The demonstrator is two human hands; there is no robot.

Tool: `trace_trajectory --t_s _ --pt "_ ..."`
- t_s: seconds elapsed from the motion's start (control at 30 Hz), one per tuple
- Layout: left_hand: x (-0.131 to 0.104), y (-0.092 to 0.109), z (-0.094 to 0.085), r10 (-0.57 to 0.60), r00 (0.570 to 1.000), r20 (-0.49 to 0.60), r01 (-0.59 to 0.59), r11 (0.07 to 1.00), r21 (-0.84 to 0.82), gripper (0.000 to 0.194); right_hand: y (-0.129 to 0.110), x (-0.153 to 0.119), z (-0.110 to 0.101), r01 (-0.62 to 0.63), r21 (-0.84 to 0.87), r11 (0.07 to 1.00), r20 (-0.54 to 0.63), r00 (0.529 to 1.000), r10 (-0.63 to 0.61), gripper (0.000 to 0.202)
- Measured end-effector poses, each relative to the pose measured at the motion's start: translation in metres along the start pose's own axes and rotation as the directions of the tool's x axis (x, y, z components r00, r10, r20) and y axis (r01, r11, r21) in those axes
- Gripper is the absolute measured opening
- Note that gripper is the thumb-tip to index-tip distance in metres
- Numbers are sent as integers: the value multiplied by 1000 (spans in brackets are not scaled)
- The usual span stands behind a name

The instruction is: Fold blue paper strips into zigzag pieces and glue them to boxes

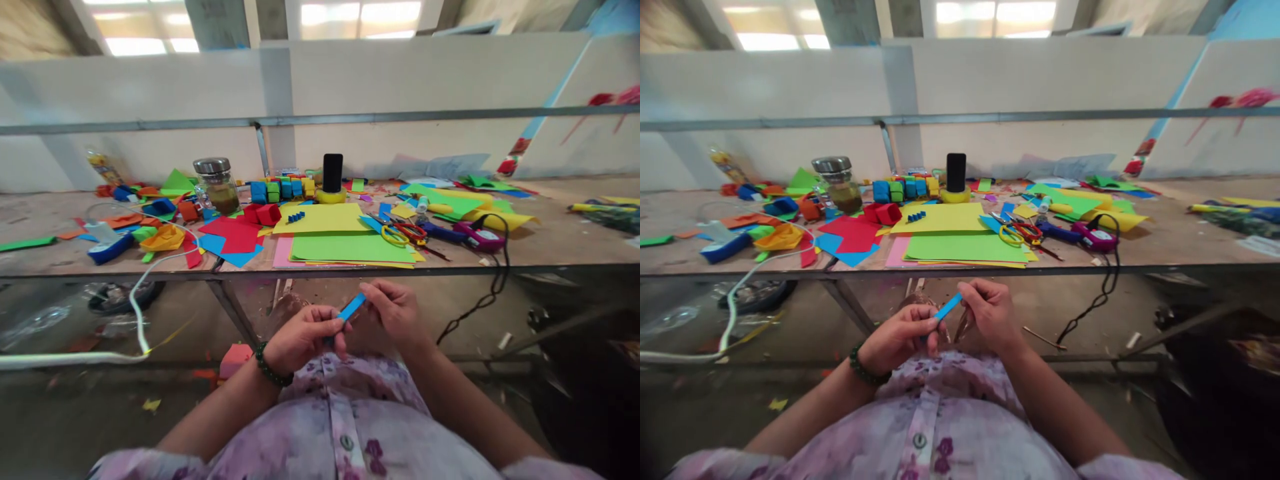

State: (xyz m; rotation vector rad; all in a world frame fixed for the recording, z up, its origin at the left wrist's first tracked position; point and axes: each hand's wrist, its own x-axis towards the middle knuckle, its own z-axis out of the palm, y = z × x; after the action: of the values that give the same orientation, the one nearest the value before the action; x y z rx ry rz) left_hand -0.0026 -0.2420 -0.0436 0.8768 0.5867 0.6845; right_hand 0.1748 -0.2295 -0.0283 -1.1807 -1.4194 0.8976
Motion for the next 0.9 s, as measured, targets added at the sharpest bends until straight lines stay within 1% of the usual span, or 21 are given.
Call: trace_trajectory --t_s 0.07,0.13,0.2,0.27,0.3,0.33,0.43,0.5,0.57,0.6,0.63,0.67,0.7,0.77,0.8,0.83,0.87,0.9 --pt "0 -1 -3 -32 999 31 33 999 -43 31 1 1 1 -39 54 998 0 999 39 40" --pt "0 -1 -5 -25 999 28 25 1000 -12 30 1 1 1 -54 71 996 36 998 52 42" --pt "0 0 -3 17 1000 1 -17 998 63 30 1 1 2 -73 66 995 157 986 62 47" --pt "0 2 1 68 997 -21 -64 984 169 30 0 -2 5 -109 53 993 284 955 90 47" --pt "-1 3 3 89 996 -28 -80 972 222 32 -1 -4 7 -123 50 991 311 945 102 46" --pt "-1 4 5 105 994 -33 -92 959 268 34 -2 -6 10 -129 48 990 305 946 109 43" --pt "-3 6 6 112 993 -35 -94 938 334 40 -5 -11 12 -126 43 991 220 969 114 40" --pt "-6 8 1 91 995 -45 -70 936 344 43 -5 -8 5 -150 59 987 154 978 139 41" --pt "-9 10 -7 88 993 -82 -51 926 375 42 -3 -2 -8 -167 127 978 2 986 168 40" --pt "-9 12 -11 104 988 -112 -51 915 401 41 -2 2 -15 -157 163 974 -106 979 176 40" --pt "-10 13 -14 142 980 -143 -66 898 436 40 0 5 -21 -142 168 976 -178 969 172 39" --pt "-9 15 -16 201 966 -165 -99 872 480 38 1 6 -25 -129 135 982 -206 966 155 39" --pt "-8 16 -17 277 945 -176 -147 836 529 35 2 6 -25 -126 66 990 -182 974 136 39" --pt "-5 18 -15 409 900 -148 -232 740 631 28 4 2 -18 -87 -87 992 -49 995 83 39" --pt "-3 18 -12 441 890 -118 -254 693 674 26 5 -2 -11 -30 -151 988 35 999 35 39" --pt "-1 18 -8 439 894 -88 -255 661 705 24 5 -6 -4 43 -197 980 84 996 -27 39" --pt "0 17 -5 410 910 -60 -244 646 723 22 5 -10 3 101 -230 968 113 991 -77 39" --pt "1 15 -2 380 924 -47 -231 651 724 24 6 -13 8 140 -251 958 155 983 -103 38"
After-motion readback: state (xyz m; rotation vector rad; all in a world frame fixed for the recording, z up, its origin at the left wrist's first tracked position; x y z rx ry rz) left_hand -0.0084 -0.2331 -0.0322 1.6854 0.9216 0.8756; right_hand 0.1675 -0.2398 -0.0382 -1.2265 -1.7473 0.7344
